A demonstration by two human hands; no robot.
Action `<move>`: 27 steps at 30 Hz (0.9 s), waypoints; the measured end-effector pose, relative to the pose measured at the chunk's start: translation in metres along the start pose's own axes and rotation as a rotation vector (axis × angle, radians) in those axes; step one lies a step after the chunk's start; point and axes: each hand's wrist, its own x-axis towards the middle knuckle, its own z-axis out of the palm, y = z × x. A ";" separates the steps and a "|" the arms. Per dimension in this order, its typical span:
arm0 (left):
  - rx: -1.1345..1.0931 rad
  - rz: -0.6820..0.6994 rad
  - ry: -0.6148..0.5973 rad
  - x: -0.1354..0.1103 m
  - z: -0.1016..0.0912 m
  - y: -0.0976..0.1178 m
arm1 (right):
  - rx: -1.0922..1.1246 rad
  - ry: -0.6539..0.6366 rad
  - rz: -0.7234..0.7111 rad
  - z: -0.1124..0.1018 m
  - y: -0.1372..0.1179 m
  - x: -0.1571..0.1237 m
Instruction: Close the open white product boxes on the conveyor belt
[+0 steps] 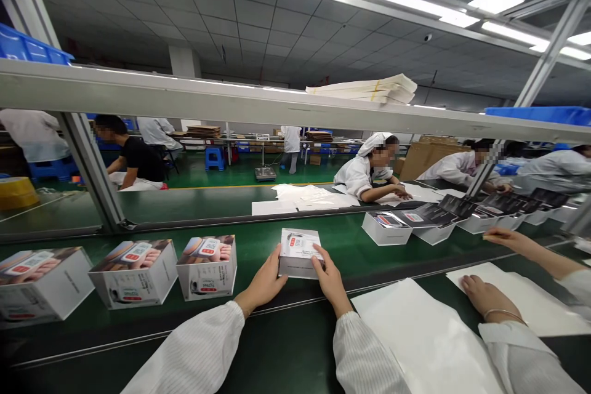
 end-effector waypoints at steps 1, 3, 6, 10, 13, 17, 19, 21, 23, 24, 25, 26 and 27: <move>-0.011 0.006 0.000 -0.002 0.000 -0.005 | 0.010 0.005 -0.006 0.001 0.001 0.002; -0.014 0.036 0.001 -0.007 -0.007 -0.010 | 0.050 0.033 -0.026 0.003 0.002 0.007; 0.041 0.115 -0.004 -0.009 -0.032 -0.006 | 0.197 0.085 0.006 0.010 -0.001 0.016; 0.337 0.359 -0.028 0.001 -0.077 0.017 | 0.419 0.097 0.123 0.038 -0.009 0.025; 0.434 0.383 -0.110 0.008 -0.103 0.028 | 0.401 0.073 0.153 0.058 -0.014 0.025; 0.459 0.230 -0.204 0.009 -0.117 0.016 | 0.224 0.022 0.144 0.068 -0.017 0.015; 0.443 0.165 -0.236 0.006 -0.120 0.005 | 0.148 0.000 0.140 0.067 -0.018 0.008; 0.417 0.128 -0.251 0.003 -0.123 -0.005 | 0.119 -0.002 0.106 0.066 -0.018 0.002; 0.408 0.120 -0.251 0.002 -0.126 -0.010 | 0.132 -0.004 0.077 0.065 -0.019 -0.003; 0.407 0.118 -0.250 0.001 -0.128 -0.012 | 0.139 -0.001 0.070 0.065 -0.019 -0.005; 0.402 0.115 -0.252 0.002 -0.130 -0.013 | 0.144 0.003 0.066 0.064 -0.019 -0.007; 0.394 0.112 -0.259 0.002 -0.132 -0.014 | 0.149 0.012 0.064 0.063 -0.019 -0.008; 0.386 0.111 -0.270 0.002 -0.134 -0.015 | 0.155 0.022 0.065 0.061 -0.019 -0.010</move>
